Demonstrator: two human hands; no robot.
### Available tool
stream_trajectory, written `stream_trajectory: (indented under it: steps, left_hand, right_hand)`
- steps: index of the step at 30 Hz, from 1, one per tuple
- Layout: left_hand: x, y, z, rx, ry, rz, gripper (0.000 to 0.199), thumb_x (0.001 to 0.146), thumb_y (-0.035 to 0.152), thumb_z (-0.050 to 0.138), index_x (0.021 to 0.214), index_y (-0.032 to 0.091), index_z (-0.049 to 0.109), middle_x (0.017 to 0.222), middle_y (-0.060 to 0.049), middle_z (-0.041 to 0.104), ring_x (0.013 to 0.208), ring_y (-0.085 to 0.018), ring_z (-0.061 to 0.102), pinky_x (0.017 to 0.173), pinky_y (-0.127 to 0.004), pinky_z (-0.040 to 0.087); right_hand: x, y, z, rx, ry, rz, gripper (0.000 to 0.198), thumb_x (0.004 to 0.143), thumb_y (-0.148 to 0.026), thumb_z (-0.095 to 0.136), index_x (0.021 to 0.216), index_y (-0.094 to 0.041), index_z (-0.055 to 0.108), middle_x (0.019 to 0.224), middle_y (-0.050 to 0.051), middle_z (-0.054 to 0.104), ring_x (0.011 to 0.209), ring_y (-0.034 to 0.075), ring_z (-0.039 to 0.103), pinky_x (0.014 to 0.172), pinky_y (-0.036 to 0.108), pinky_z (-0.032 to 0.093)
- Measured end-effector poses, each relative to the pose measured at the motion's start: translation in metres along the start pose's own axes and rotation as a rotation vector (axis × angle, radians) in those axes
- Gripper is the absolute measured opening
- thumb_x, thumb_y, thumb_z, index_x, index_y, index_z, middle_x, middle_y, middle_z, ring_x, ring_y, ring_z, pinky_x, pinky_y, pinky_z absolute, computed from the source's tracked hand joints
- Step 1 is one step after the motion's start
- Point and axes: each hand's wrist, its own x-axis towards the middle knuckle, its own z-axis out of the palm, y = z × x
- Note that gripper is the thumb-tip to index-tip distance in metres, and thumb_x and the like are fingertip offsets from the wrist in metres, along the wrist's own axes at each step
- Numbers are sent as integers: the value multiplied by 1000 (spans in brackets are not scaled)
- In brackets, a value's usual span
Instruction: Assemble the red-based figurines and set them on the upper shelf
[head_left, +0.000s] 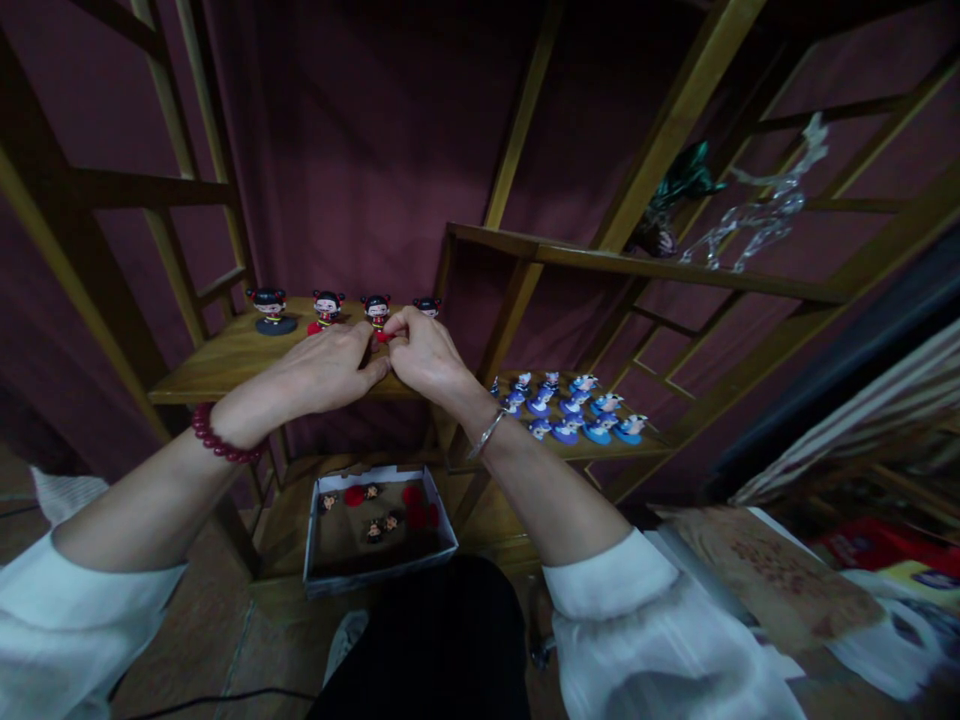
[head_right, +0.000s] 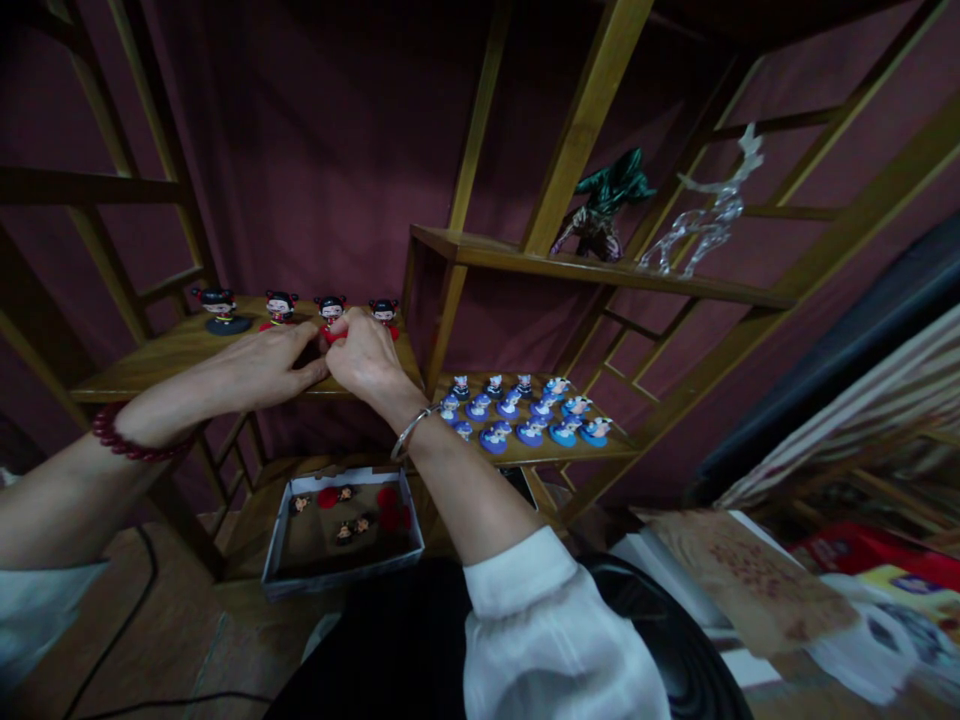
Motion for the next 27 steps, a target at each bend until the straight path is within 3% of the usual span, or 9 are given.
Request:
stream_trajectory:
  steps: [13, 18, 24, 27]
  left_hand:
    - [-1, 0, 2, 46, 25, -44, 45, 85, 45, 33, 114, 14, 49, 108, -13, 64, 98, -28, 61, 79, -35, 46]
    - [-3, 2, 1, 39, 23, -96, 47, 85, 48, 32, 112, 15, 50, 105, -13, 65, 94, -30, 63, 73, -36, 47]
    - [-4, 3, 1, 40, 31, -94, 48, 85, 49, 31, 111, 14, 51, 103, -14, 66, 93, -31, 63, 73, -35, 46]
    - [-4, 3, 1, 46, 40, -87, 47, 86, 48, 31, 109, 15, 53, 103, -13, 66, 94, -30, 63, 74, -35, 46]
  right_hand:
    - [-2, -3, 1, -20, 30, 30, 23, 73, -5, 46, 89, -15, 59, 89, 5, 65, 89, 17, 60, 82, 28, 44]
    - [-5, 1, 2, 13, 127, 28, 22, 73, -6, 44, 86, -17, 57, 86, 4, 63, 86, 17, 60, 83, 29, 45]
    - [-10, 10, -2, 18, 308, -3, 28, 66, -2, 42, 88, -16, 54, 99, 9, 58, 98, 19, 56, 93, 32, 41]
    - [-10, 13, -4, 37, 300, 45, 27, 67, -4, 44, 89, -16, 54, 102, 9, 57, 100, 19, 55, 95, 34, 40]
